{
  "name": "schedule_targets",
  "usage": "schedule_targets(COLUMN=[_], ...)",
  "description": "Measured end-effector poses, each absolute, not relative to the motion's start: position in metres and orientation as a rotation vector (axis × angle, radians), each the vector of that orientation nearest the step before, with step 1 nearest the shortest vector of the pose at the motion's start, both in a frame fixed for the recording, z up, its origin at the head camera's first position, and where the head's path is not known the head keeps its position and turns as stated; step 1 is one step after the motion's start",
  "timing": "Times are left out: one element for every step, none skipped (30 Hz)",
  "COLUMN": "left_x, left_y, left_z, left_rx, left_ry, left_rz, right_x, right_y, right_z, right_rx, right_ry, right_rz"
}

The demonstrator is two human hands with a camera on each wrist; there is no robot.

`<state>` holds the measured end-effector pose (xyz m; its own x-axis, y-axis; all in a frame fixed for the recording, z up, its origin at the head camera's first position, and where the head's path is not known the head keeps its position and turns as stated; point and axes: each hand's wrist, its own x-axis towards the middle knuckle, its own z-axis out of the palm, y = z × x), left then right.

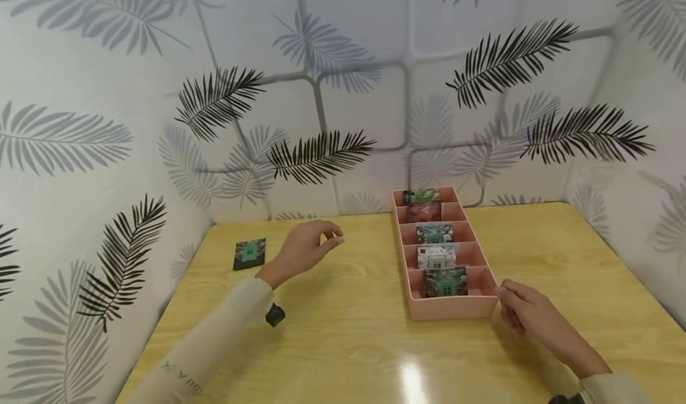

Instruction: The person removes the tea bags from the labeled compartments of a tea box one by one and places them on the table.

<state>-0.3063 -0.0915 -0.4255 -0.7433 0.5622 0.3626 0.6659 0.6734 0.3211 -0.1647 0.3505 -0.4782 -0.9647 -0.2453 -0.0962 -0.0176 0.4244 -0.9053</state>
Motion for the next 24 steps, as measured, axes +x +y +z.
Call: schedule_targets(left_x=[-0.306,-0.305,-0.303,-0.302,-0.300,-0.298,-0.297,-0.295,-0.293,-0.292,-0.291,-0.290,-0.289,-0.289,-0.288,-0.288,-0.287,-0.287,-0.286,-0.285,-0.284,-0.283,-0.282,-0.281], left_y=[-0.088,-0.084,-0.080,-0.077,-0.073,-0.069,-0.066,-0.063,-0.059,-0.056,-0.052,-0.048,-0.045,-0.041,-0.037,-0.033,-0.029,-0.026,-0.022,-0.019,-0.016,-0.013,-0.009,-0.006], left_z=[-0.425,-0.425,-0.424,-0.424,-0.424,-0.424,-0.424,-0.424,-0.423,-0.423,-0.423,-0.423,-0.423,-0.423,-0.423,-0.422,-0.422,-0.422,-0.422,-0.422,-0.422,-0.423,-0.424,-0.425], left_rx=[-1.010,-1.032,-1.054,-1.078,-1.098,-1.114,-1.128,-1.141,-1.151,-1.161,-1.174,-1.189,-1.206,-1.222,-1.237,-1.250,-1.263,-1.273,-1.280,-1.288,-1.296,-1.302,-1.309,-1.313], left_ry=[-2.645,-2.638,-2.633,-2.629,-2.628,-2.632,-2.637,-2.641,-2.643,-2.646,-2.646,-2.645,-2.641,-2.639,-2.637,-2.635,-2.632,-2.629,-2.626,-2.625,-2.622,-2.622,-2.622,-2.622], left_rz=[-0.648,-0.654,-0.656,-0.660,-0.661,-0.657,-0.658,-0.660,-0.656,-0.649,-0.642,-0.636,-0.631,-0.623,-0.615,-0.611,-0.611,-0.607,-0.601,-0.599,-0.597,-0.589,-0.576,-0.554], right_x=[-0.165,-0.166,-0.166,-0.166,-0.166,-0.166,-0.166,-0.165,-0.165,-0.165,-0.165,-0.165,-0.164,-0.164,-0.164,-0.164,-0.165,-0.165,-0.165,-0.166,-0.166,-0.166,-0.166,-0.167], right_y=[0.351,0.351,0.351,0.351,0.351,0.351,0.351,0.351,0.350,0.350,0.350,0.350,0.351,0.351,0.351,0.351,0.351,0.351,0.352,0.352,0.352,0.352,0.352,0.352], right_z=[-0.478,-0.478,-0.478,-0.478,-0.479,-0.479,-0.480,-0.481,-0.482,-0.482,-0.482,-0.482,-0.482,-0.482,-0.481,-0.481,-0.480,-0.479,-0.479,-0.478,-0.478,-0.477,-0.477,-0.477], right_rx=[-0.228,-0.218,-0.207,-0.198,-0.187,-0.181,-0.176,-0.174,-0.173,-0.173,-0.171,-0.171,-0.170,-0.167,-0.168,-0.170,-0.175,-0.184,-0.194,-0.202,-0.211,-0.211,-0.209,-0.208], right_ry=[2.468,2.466,2.461,2.458,2.451,2.445,2.440,2.433,2.427,2.426,2.424,2.424,2.425,2.423,2.427,2.430,2.433,2.435,2.437,2.434,2.433,2.427,2.422,2.419], right_rz=[-1.562,-1.564,-1.565,-1.566,-1.569,-1.569,-1.569,-1.569,-1.570,-1.571,-1.574,-1.572,-1.572,-1.574,-1.574,-1.575,-1.576,-1.579,-1.580,-1.581,-1.580,-1.580,-1.578,-1.576])
